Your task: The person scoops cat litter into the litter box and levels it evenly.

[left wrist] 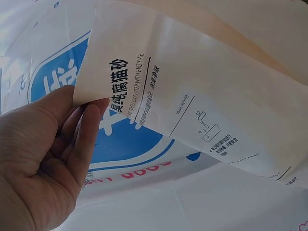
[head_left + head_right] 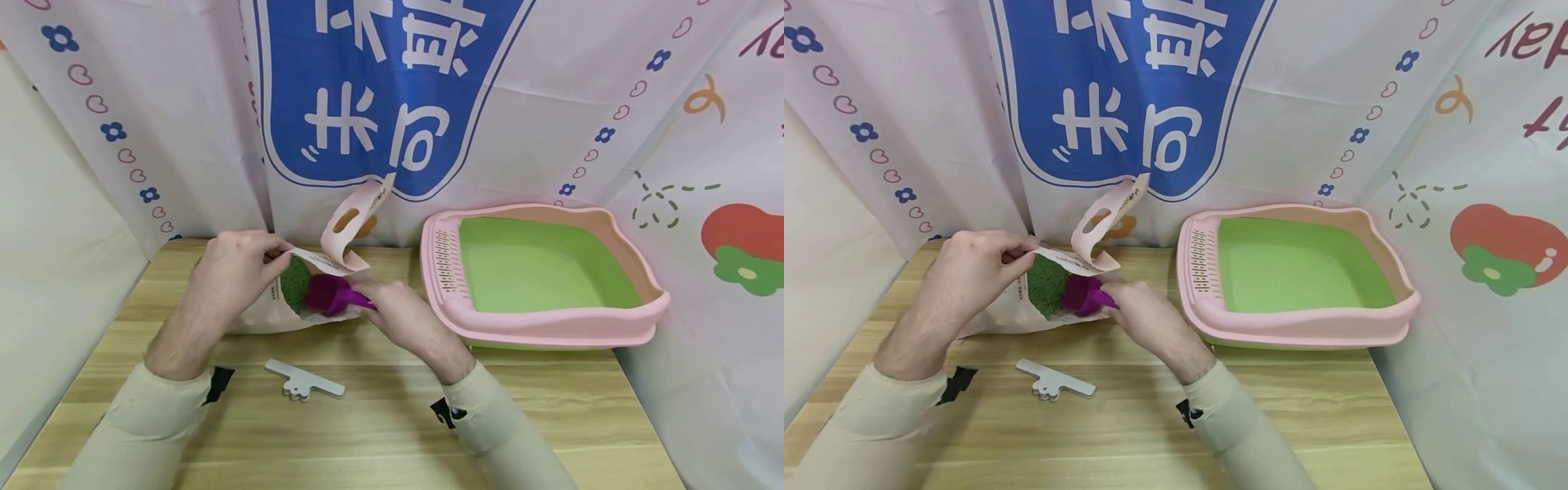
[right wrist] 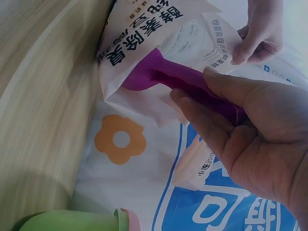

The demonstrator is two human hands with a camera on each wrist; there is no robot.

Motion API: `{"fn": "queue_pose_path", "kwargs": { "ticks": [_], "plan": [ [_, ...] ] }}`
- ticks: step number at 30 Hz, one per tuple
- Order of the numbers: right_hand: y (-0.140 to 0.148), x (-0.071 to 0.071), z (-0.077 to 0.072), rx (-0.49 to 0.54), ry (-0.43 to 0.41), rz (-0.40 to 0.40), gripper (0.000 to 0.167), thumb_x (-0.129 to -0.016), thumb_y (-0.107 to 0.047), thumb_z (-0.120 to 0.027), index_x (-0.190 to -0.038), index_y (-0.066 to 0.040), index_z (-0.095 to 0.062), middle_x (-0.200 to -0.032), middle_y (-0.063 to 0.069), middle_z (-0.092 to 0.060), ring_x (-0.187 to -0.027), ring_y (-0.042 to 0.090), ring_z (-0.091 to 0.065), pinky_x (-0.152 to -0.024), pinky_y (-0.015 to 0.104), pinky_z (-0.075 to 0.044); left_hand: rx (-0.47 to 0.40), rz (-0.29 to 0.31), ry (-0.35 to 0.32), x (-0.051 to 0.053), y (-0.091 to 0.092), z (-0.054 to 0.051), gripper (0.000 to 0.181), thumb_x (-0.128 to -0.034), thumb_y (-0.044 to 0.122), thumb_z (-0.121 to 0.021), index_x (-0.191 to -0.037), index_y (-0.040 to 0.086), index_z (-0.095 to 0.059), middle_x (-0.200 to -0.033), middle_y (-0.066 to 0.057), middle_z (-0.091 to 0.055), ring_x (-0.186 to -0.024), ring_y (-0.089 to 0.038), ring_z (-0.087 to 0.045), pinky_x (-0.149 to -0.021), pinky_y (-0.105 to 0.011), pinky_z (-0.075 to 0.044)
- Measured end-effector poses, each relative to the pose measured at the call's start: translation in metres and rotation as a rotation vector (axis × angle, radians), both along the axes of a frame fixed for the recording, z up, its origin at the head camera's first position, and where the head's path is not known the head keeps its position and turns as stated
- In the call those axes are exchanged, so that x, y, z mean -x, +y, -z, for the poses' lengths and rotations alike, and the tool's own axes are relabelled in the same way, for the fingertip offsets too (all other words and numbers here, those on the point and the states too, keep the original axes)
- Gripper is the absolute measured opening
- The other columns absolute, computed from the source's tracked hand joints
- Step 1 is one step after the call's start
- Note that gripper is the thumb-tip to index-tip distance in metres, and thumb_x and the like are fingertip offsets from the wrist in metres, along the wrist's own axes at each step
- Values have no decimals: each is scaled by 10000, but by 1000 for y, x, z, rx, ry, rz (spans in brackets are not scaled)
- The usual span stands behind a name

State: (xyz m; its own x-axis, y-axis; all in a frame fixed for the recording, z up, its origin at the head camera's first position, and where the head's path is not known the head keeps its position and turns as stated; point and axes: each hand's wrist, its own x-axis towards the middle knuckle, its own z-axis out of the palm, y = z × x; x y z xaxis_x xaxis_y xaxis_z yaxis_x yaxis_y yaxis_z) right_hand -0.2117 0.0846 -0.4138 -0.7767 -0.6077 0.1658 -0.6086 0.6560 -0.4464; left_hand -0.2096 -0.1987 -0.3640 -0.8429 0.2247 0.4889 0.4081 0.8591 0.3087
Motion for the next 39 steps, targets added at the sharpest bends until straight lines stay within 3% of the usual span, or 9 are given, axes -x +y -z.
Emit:
{"fn": "queue_pose_path", "kwargs": {
  "ticks": [7, 14, 22, 27, 33, 36, 39],
  "plan": [
    [-3, 5, 4, 29, 0, -48, 286, -1179, -191, -725, -1440, -100, -795, -1445, 73, -843, -1346, 276, -823, -1170, 449, -679, -10, 6, 7, 4, 0, 1, 103, -1053, 58, -812, -1045, 42, -913, -976, -170, -891, -806, -312, -844, -757, -566, -720],
    [-6, 12, 12, 37, 26, -45, 278, -1173, -196, -738, -1438, -129, -790, -1416, 54, -854, -1312, 282, -837, -1155, 465, -685, -9, 14, 21, 10, -1, 5, 89, -1046, 49, -824, -1036, 34, -911, -969, -175, -888, -767, -293, -811, -709, -533, -689],
    [-12, 16, 18, 62, 18, -8, 281, -1160, -252, -767, -1416, -140, -794, -1347, 52, -869, -1194, 252, -855, -1049, 463, -707, 6, 10, 8, 14, -3, 7, 76, -1051, 50, -834, -1041, 35, -908, -995, -187, -889, -782, -298, -799, -671, -442, -620],
    [-12, 16, 20, 67, 19, -51, 288, -1150, -202, -777, -1428, -130, -795, -1336, 61, -873, -1180, 238, -853, -1049, 442, -708, 6, 8, -3, 14, -3, 8, 74, -1056, 55, -837, -1049, 31, -907, -997, -192, -887, -765, -286, -783, -647, -400, -594],
    [-17, 13, 21, 51, -26, -167, 347, -1157, -185, -762, -1503, -155, -766, -1426, 26, -841, -1210, 168, -808, -1114, 398, -679, 3, 3, -31, 14, -3, 8, 77, -1059, 50, -834, -1059, 26, -907, -1006, -196, -886, -784, -294, -798, -665, -428, -631],
    [-24, 12, 21, 53, -56, -158, 346, -1168, -194, -744, -1510, -151, -763, -1464, 16, -826, -1259, 157, -795, -1145, 381, -664, 4, 4, -41, 14, -3, 8, 86, -1061, 47, -824, -1059, 31, -908, -996, -187, -885, -778, -285, -794, -678, -450, -647],
    [-28, 14, 23, 76, -85, -124, 350, -1171, -190, -743, -1516, -142, -768, -1475, 26, -828, -1226, 150, -790, -1089, 343, -661, 6, 6, -50, 13, -4, 8, 94, -1067, 54, -817, -1066, 30, -909, -990, -185, -884, -786, -292, -807, -704, -495, -683]
  ]
}}
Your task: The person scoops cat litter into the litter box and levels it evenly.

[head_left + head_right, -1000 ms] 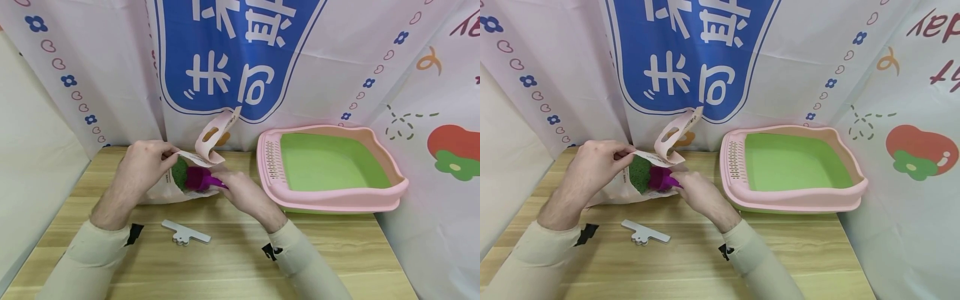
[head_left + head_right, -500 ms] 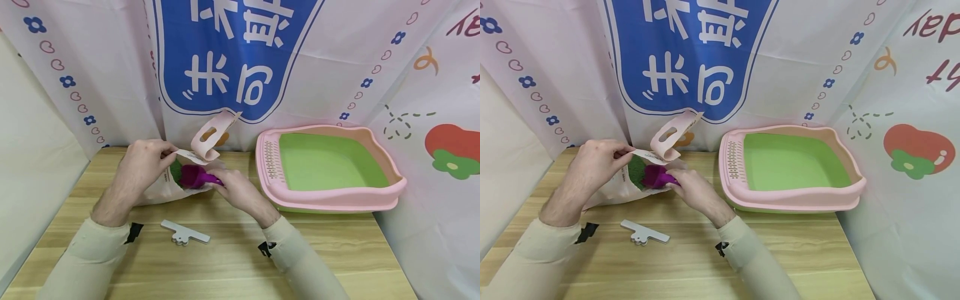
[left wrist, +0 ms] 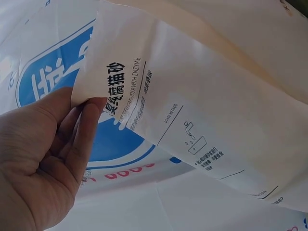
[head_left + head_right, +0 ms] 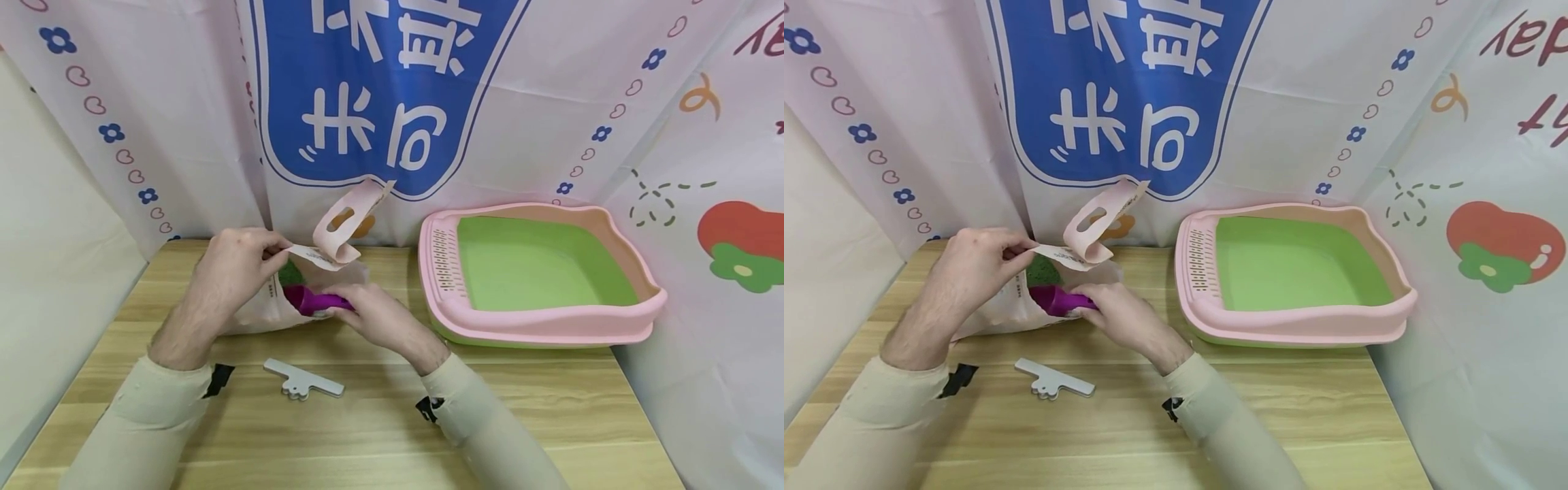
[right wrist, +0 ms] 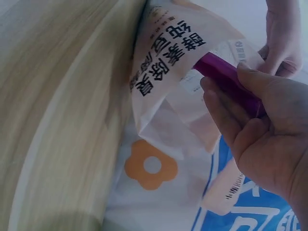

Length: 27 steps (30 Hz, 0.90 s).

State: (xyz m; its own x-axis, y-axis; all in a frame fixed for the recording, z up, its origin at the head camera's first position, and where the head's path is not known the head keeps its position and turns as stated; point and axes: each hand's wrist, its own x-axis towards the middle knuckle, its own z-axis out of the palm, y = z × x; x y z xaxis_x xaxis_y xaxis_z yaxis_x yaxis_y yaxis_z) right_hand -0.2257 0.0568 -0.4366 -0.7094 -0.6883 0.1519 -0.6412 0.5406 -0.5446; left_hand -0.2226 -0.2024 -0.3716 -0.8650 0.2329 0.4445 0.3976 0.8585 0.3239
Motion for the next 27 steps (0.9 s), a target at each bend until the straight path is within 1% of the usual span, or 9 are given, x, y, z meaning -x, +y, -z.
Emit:
{"fn": "queue_pose_path", "kwargs": {
  "ticks": [3, 6, 8, 11, 15, 17, 20, 24, 27],
  "plan": [
    [-6, 2, 4, 15, -39, 55, 317, -1181, -240, -738, -1473, -131, -795, -1338, 26, -861, -1020, 94, -752, -891, 248, -624, -4, 5, -16, -1, -1, 0, 94, -1076, 70, -821, -1077, 28, -906, -995, -193, -884, -817, -324, -837, -746, -545, -715],
    [-13, 4, 8, 44, -104, 109, 284, -1194, -296, -723, -1392, -120, -827, -1098, 31, -842, -781, 46, -629, -685, 190, -505, -12, 10, -23, 0, -2, 0, 91, -1077, 74, -826, -1079, 28, -905, -1000, -196, -885, -847, -344, -857, -777, -571, -726],
    [-17, 6, 9, 59, -126, 135, 275, -1191, -309, -729, -1341, -107, -840, -1008, 31, -810, -711, 33, -576, -624, 182, -457, -19, 14, -23, 0, -2, 1, 91, -1075, 72, -826, -1075, 28, -906, -1000, -193, -886, -850, -343, -857, -784, -573, -726],
    [-23, 6, 11, 39, -70, 134, 238, -1171, -266, -762, -1333, -113, -846, -1079, 25, -857, -794, 44, -655, -692, 185, -524, -27, 21, -16, 2, -1, 3, 86, -1069, 71, -833, -1064, 29, -907, -996, -189, -887, -848, -341, -856, -785, -572, -726],
    [-31, 3, 14, -33, 69, 97, 270, -1134, -184, -803, -1402, -154, -826, -1311, -1, -883, -1134, 104, -811, -998, 260, -671, -35, 29, 2, 3, 1, 5, 80, -1061, 72, -840, -1042, 41, -912, -983, -172, -889, -842, -329, -855, -778, -565, -722],
    [-35, 1, 16, -52, 104, 90, 276, -1134, -177, -802, -1409, -169, -821, -1336, -14, -880, -1214, 123, -827, -1072, 298, -685, -40, 32, 12, 4, 2, 5, 83, -1058, 68, -838, -1032, 45, -913, -973, -165, -889, -835, -327, -854, -771, -566, -720],
    [-39, 1, 16, -48, 112, 107, 215, -1138, -204, -804, -1346, -159, -834, -1248, -14, -889, -1092, 82, -813, -963, 242, -676, -43, 34, 24, 4, 3, 5, 89, -1056, 61, -832, -1022, 47, -913, -958, -156, -887, -826, -322, -853, -761, -563, -718],
    [-43, 3, 16, -2, 49, 140, 152, -1152, -233, -793, -1206, -97, -834, -1075, 25, -859, -849, 45, -687, -720, 167, -550, -39, 34, 32, 5, 3, 4, 95, -1056, 55, -826, -1018, 46, -912, -949, -149, -887, -821, -318, -851, -752, -558, -715],
    [-46, 5, 16, 16, 18, 159, 164, -1154, -224, -789, -1206, -76, -834, -1087, 38, -855, -846, 43, -686, -703, 154, -533, -40, 36, 31, 5, 3, 4, 93, -1056, 53, -826, -1023, 43, -912, -953, -154, -889, -824, -322, -855, -753, -559, -718]
  ]
}}
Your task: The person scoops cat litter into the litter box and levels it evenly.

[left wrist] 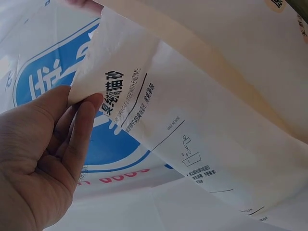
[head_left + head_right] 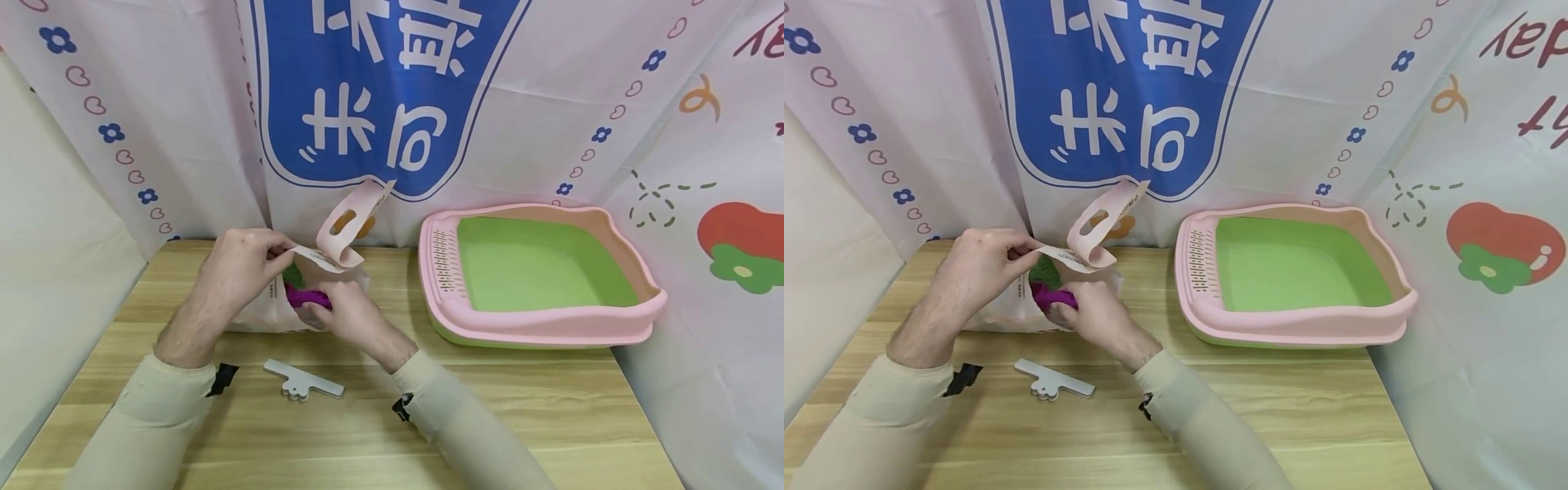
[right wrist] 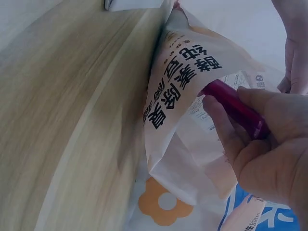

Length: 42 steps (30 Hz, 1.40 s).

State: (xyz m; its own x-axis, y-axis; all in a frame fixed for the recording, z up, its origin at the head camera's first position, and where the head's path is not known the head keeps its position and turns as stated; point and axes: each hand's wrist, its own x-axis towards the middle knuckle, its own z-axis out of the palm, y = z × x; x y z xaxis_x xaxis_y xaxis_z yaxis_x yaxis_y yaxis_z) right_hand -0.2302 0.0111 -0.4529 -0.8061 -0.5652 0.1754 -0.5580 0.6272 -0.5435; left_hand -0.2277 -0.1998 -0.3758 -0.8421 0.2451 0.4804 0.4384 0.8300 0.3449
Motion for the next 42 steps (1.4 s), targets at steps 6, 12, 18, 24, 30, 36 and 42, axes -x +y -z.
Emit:
{"fn": "queue_pose_path", "kwargs": {
  "ticks": [6, 12, 18, 24, 30, 36, 42],
  "plan": [
    [-6, -1, 5, -36, 86, -9, 181, -1115, -175, -833, -1280, -101, -852, -1205, 15, -891, -1061, 69, -801, -920, 173, -646, -12, 1, -3, 0, -1, 1, 90, -1054, 50, -827, -1026, 44, -912, -953, -158, -887, -818, -320, -850, -746, -561, -715],
    [-9, -2, 11, -1, 102, -10, 109, -1124, -131, -812, -1222, -112, -857, -1112, -6, -878, -942, 34, -737, -831, 126, -594, -18, 3, 0, 1, -2, 3, 85, -1055, 56, -832, -1031, 40, -912, -962, -168, -888, -821, -326, -856, -754, -566, -720],
    [-8, 0, 15, 89, 24, 4, 170, -1156, -159, -770, -1297, -96, -840, -1200, 36, -887, -945, 30, -739, -820, 127, -588, -16, -3, 21, 3, -4, 3, 91, -1047, 43, -824, -1036, 33, -914, -951, -171, -887, -800, -318, -844, -737, -555, -708],
    [-6, -1, 18, 159, -9, 12, 167, -1150, -179, -779, -1292, -125, -849, -1186, 12, -877, -934, 12, -707, -830, 117, -574, -9, -25, 11, 2, -8, -1, 97, -1068, 49, -804, -1061, 28, -898, -984, -185, -882, -789, -314, -827, -717, -531, -696],
    [0, 1, 19, 232, -88, 38, 206, -1148, -178, -782, -1337, -124, -843, -1196, 38, -872, -904, 27, -683, -793, 134, -561, 1, -41, 30, 1, -11, -3, 94, -1066, 51, -798, -1054, 41, -891, -986, -169, -872, -798, -302, -813, -731, -533, -687],
    [5, 1, 14, 270, -141, 64, 279, -1143, -186, -787, -1405, -98, -822, -1233, 96, -866, -865, 44, -647, -724, 139, -523, 10, -52, 60, 1, -14, -3, 72, -1051, 65, -824, -1048, 36, -889, -995, -184, -866, -809, -331, -820, -748, -584, -703],
    [14, 0, 8, 287, -163, 95, 319, -1133, -179, -800, -1440, -96, -811, -1268, 129, -846, -829, 58, -627, -675, 149, -494, 5, -84, 73, 1, -17, -4, 69, -1049, 69, -828, -1060, 38, -888, -986, -183, -858, -799, -334, -806, -732, -574, -688]
  ]
}}
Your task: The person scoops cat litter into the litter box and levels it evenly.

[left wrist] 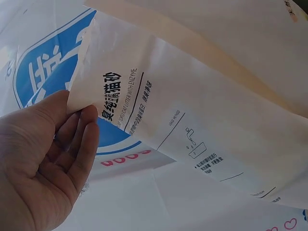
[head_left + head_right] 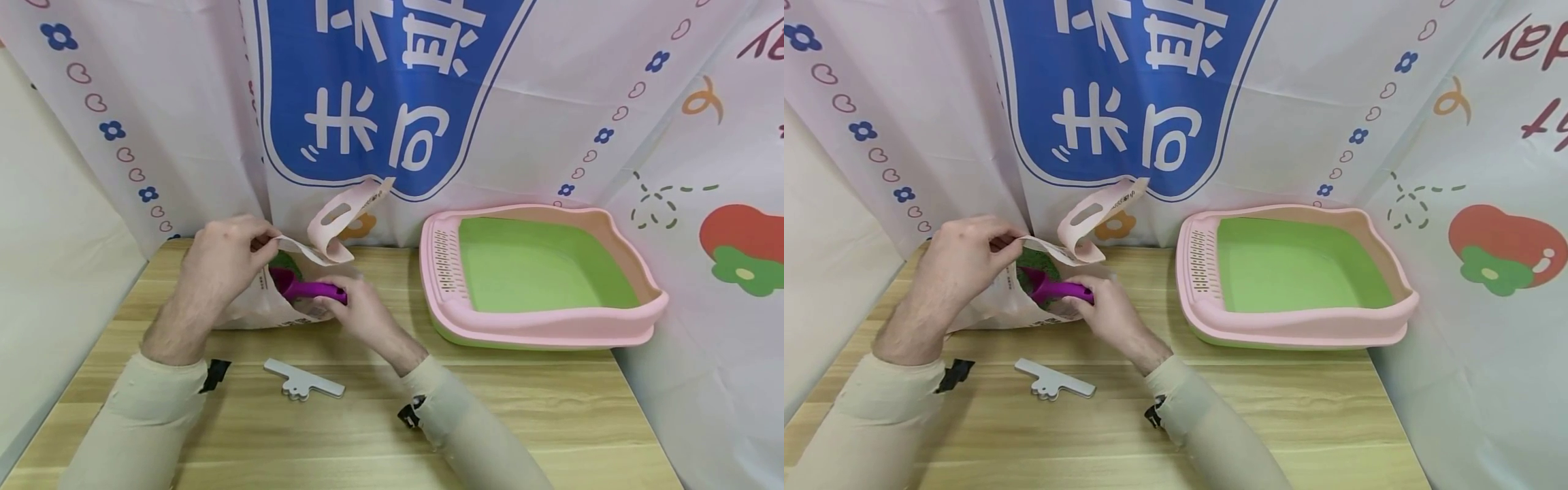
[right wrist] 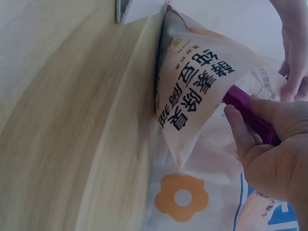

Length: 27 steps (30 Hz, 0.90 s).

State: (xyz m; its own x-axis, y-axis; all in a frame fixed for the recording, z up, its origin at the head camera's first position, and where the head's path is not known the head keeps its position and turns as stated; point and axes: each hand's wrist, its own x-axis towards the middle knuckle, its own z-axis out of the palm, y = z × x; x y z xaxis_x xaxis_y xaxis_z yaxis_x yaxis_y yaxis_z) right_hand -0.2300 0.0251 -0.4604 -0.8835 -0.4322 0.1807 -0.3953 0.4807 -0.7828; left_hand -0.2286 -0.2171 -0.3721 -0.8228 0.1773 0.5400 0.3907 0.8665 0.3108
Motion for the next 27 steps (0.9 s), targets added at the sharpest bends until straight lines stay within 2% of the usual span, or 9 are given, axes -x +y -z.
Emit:
{"fn": "queue_pose_path", "kwargs": {
  "ticks": [8, 18, 22, 27],
  "plan": [
    [17, -3, -9, 2, 0, 32, 331, -1137, -207, -805, -1456, -120, -811, -1163, 112, -823, -724, 40, -568, -624, 162, -445, -25, -29, -32, 1, -4, 0, 82, -1066, 80, -818, -1077, 38, -887, -992, -186, -847, -788, -323, -782, -698, -482, -633],
    [36, -7, -22, 25, -7, 63, 356, -1134, -235, -810, -1464, -101, -809, -1072, 123, -821, -725, 77, -568, -611, 185, -438, -21, -51, -11, 3, -9, -2, 111, -1075, 83, -789, -1111, 35, -883, -1039, -211, -857, -825, -372, -794, -741, -576, -663],
    [43, -8, -26, 40, 7, 79, 353, -1129, -221, -816, -1461, -100, -811, -1104, 126, -839, -768, 92, -600, -636, 188, -459, -28, -53, -13, 4, -11, -3, 120, -1076, 87, -785, -1122, 32, -881, -1083, -229, -866, -878, -408, -821, -785, -630, -684],
    [49, -8, -30, 64, 28, 104, 355, -1127, -198, -817, -1473, -115, -809, -1156, 138, -848, -777, 101, -606, -653, 195, -482, -35, -56, -14, 5, -13, -4, 125, -1079, 89, -780, -1122, 26, -879, -1099, -238, -866, -890, -418, -822, -792, -642, -684]
  ]
}}
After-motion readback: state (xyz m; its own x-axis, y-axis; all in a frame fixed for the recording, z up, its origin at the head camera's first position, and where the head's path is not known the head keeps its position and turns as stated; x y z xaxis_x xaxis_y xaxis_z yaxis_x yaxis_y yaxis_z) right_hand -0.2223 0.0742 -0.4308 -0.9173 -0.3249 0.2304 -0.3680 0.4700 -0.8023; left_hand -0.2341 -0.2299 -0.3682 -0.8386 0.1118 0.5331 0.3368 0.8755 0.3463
